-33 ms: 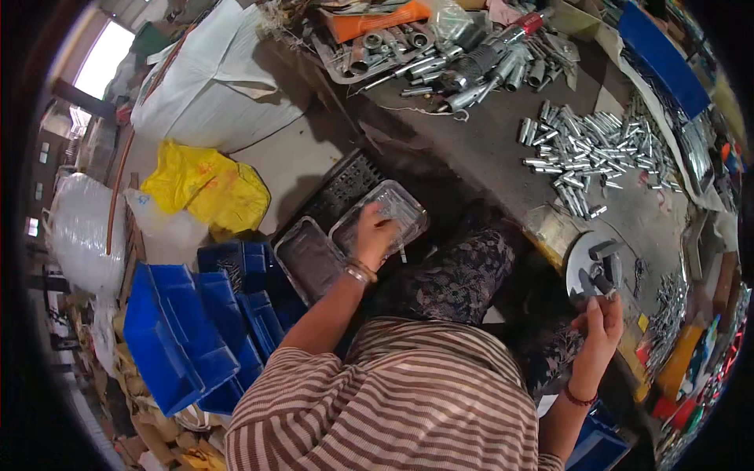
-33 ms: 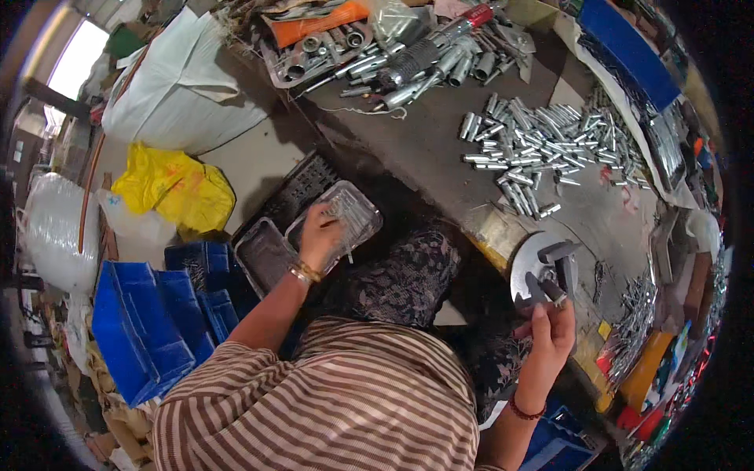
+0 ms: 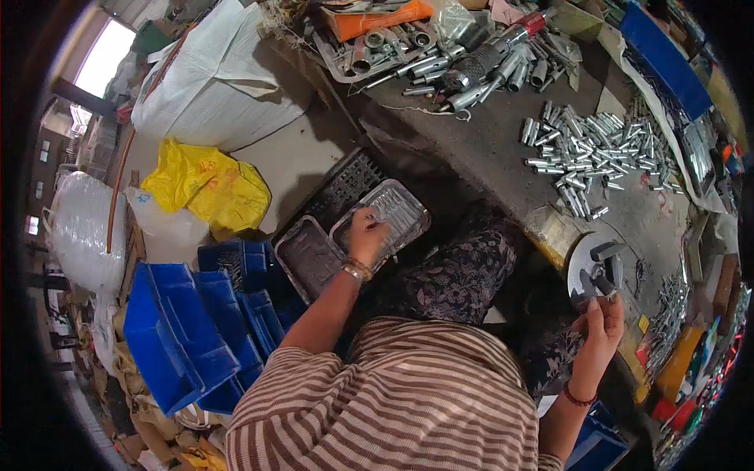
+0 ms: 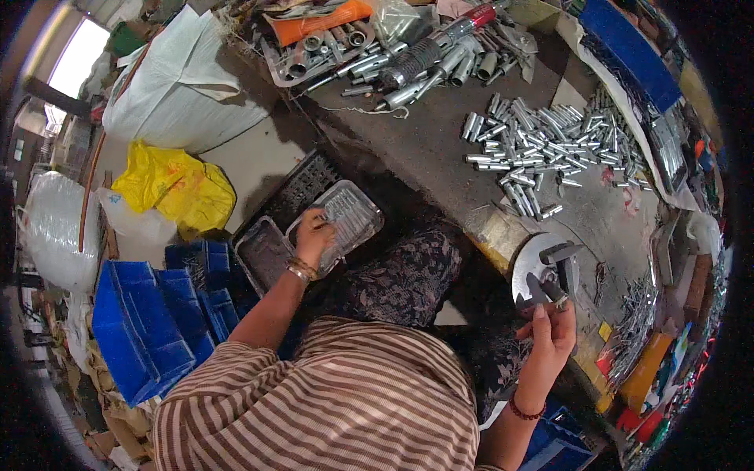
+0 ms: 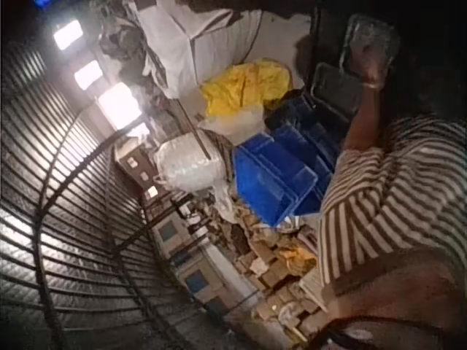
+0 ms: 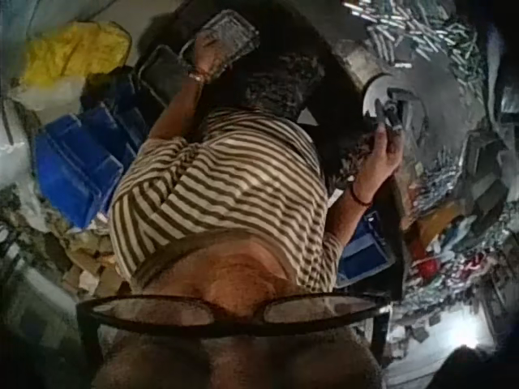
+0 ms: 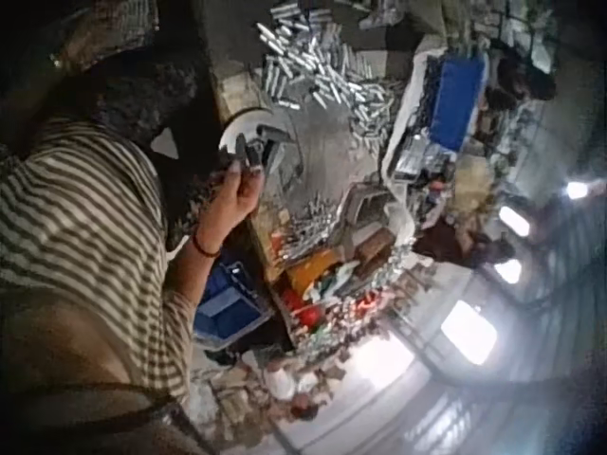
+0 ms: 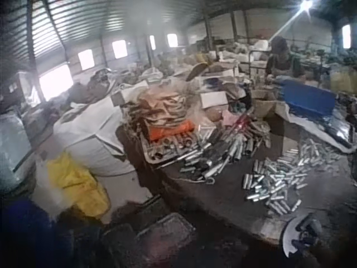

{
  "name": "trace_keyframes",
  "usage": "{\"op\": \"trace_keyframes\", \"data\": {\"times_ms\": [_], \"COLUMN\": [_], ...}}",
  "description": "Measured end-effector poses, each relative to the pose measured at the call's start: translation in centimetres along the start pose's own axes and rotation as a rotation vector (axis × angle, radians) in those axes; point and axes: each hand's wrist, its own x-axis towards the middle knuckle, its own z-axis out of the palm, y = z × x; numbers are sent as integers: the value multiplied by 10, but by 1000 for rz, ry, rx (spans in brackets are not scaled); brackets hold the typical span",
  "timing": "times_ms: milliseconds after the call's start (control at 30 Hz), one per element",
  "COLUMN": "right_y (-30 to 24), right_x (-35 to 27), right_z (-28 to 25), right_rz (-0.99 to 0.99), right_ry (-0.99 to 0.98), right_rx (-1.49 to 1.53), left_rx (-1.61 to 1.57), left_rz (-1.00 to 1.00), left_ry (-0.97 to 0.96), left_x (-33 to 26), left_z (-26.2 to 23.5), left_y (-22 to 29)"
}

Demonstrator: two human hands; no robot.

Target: Assembling small metal components using a hammer and an assembly jig on a workbench.

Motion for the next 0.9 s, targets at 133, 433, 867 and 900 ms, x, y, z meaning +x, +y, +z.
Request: {"op": "trace_keyframes", "data": {"times_ms": [133, 433, 867, 900], "right_y": [-4, -1, -6, -3], "right_x": [3, 1, -1, -1], "right_z": [11, 3, 16, 13], "right_rz": [-56, -52, 49, 32], "right_ry": [25, 96, 7, -11], "right_rx": [-11, 21, 219, 194], "left_rx": [49, 17, 184, 137], "left_rz": [-147, -227, 571, 669], "left_ry": [136, 180, 125, 132], "left_x": [26, 68, 64, 45], "left_z": [-46, -5, 12, 47], "left_y": [-91, -129, 17, 88]}}
